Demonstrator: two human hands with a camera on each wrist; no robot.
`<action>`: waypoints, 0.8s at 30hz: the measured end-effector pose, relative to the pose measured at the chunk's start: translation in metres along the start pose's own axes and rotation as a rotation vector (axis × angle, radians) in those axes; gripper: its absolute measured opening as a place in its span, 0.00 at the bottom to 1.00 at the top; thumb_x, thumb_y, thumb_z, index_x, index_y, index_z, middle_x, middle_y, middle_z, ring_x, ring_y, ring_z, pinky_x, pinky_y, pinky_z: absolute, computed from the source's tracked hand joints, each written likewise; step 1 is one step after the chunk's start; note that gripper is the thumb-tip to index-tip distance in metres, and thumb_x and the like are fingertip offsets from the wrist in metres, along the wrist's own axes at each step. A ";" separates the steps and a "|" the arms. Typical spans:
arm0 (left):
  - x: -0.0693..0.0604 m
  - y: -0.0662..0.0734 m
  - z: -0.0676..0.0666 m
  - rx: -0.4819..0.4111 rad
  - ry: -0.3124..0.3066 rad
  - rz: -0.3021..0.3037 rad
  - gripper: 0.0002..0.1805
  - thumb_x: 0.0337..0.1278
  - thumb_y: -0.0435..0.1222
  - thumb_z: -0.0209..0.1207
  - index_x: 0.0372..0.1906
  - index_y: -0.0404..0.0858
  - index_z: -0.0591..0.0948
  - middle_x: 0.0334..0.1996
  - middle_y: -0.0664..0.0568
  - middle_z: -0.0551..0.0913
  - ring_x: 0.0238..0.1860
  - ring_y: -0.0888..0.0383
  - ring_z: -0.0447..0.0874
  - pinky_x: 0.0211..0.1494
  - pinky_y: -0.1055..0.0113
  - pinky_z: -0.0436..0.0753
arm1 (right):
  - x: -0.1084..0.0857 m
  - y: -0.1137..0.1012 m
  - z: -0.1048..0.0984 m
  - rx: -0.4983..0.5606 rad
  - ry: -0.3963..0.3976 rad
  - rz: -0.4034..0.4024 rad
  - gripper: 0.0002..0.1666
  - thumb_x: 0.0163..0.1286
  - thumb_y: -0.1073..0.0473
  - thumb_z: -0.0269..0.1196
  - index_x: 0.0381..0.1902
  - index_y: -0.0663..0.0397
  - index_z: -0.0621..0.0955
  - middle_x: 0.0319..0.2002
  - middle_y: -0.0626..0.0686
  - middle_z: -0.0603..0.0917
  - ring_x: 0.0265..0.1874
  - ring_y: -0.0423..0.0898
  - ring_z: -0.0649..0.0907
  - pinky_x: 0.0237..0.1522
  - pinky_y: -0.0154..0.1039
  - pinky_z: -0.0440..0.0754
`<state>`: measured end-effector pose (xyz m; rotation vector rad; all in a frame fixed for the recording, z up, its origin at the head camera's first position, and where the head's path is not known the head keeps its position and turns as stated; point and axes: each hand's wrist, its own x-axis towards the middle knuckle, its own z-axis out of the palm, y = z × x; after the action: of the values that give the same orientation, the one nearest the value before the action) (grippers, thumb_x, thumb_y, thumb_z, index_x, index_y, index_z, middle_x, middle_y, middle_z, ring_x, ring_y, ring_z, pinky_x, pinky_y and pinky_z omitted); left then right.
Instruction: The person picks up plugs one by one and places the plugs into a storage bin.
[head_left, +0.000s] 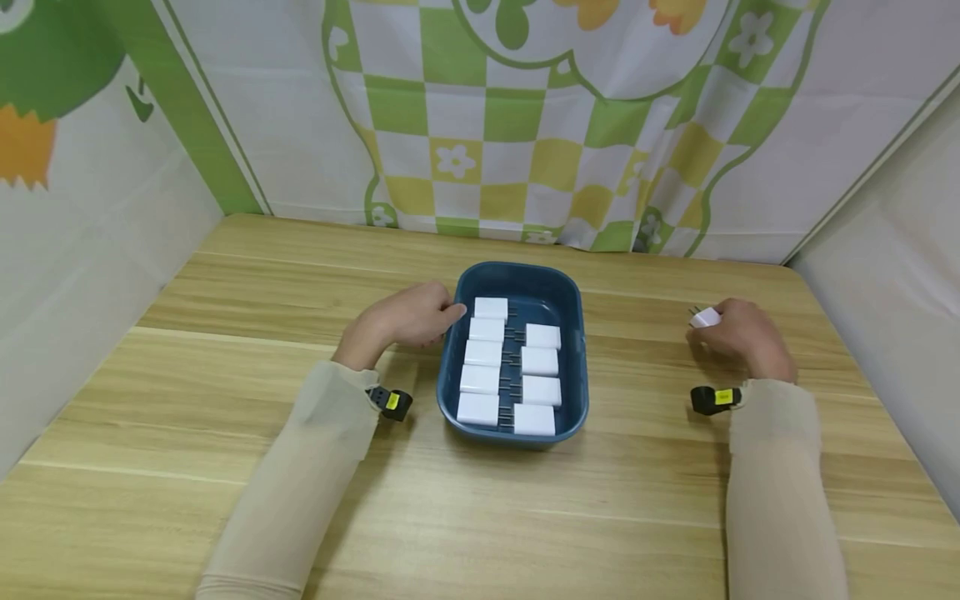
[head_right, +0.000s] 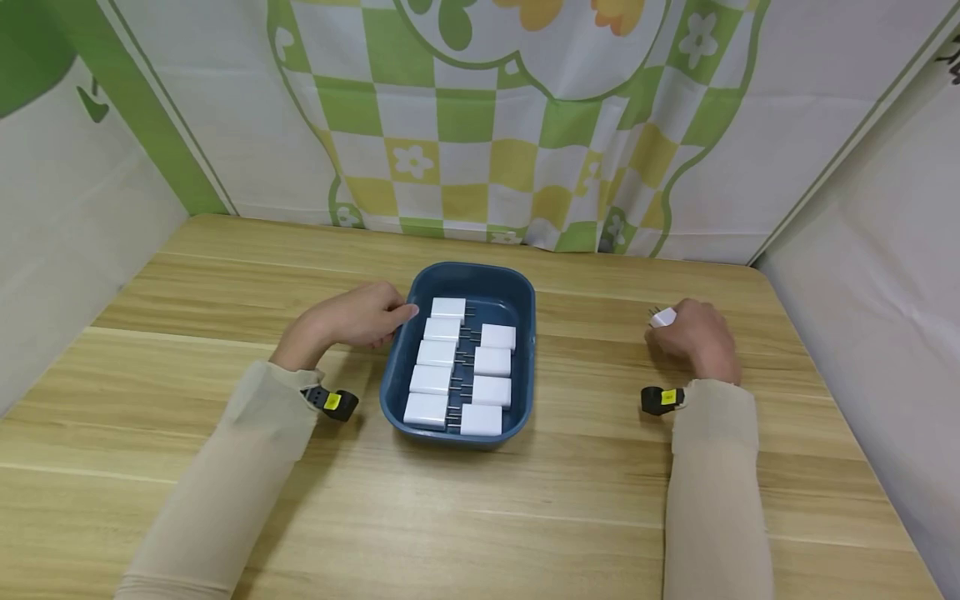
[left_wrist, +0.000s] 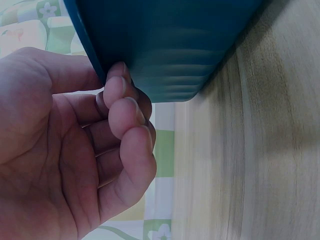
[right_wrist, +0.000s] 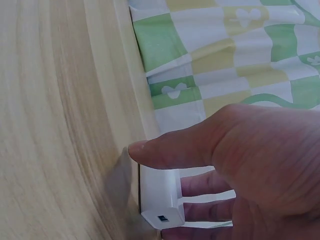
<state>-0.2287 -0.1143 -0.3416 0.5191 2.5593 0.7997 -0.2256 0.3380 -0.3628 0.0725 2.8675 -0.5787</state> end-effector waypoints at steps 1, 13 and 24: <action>0.000 0.000 0.000 0.000 -0.001 0.001 0.25 0.81 0.41 0.45 0.21 0.38 0.76 0.12 0.53 0.70 0.14 0.59 0.67 0.23 0.67 0.69 | 0.000 0.000 0.000 -0.009 0.004 -0.003 0.31 0.68 0.50 0.64 0.50 0.79 0.75 0.38 0.68 0.80 0.35 0.59 0.78 0.32 0.44 0.74; 0.000 0.001 0.000 0.012 -0.001 0.003 0.25 0.81 0.41 0.45 0.21 0.38 0.76 0.12 0.54 0.70 0.14 0.60 0.67 0.23 0.67 0.69 | 0.004 0.003 0.004 -0.070 0.026 -0.007 0.27 0.67 0.51 0.62 0.44 0.76 0.78 0.36 0.69 0.78 0.33 0.60 0.76 0.31 0.45 0.74; 0.000 -0.001 -0.001 0.004 -0.001 0.012 0.25 0.81 0.41 0.45 0.23 0.35 0.78 0.13 0.53 0.71 0.14 0.59 0.68 0.23 0.66 0.69 | 0.004 0.001 0.006 -0.051 0.039 -0.004 0.29 0.68 0.54 0.60 0.52 0.79 0.77 0.44 0.74 0.79 0.38 0.62 0.77 0.39 0.53 0.76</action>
<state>-0.2291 -0.1155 -0.3415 0.5367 2.5602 0.7987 -0.2281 0.3364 -0.3696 0.0708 2.9190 -0.5104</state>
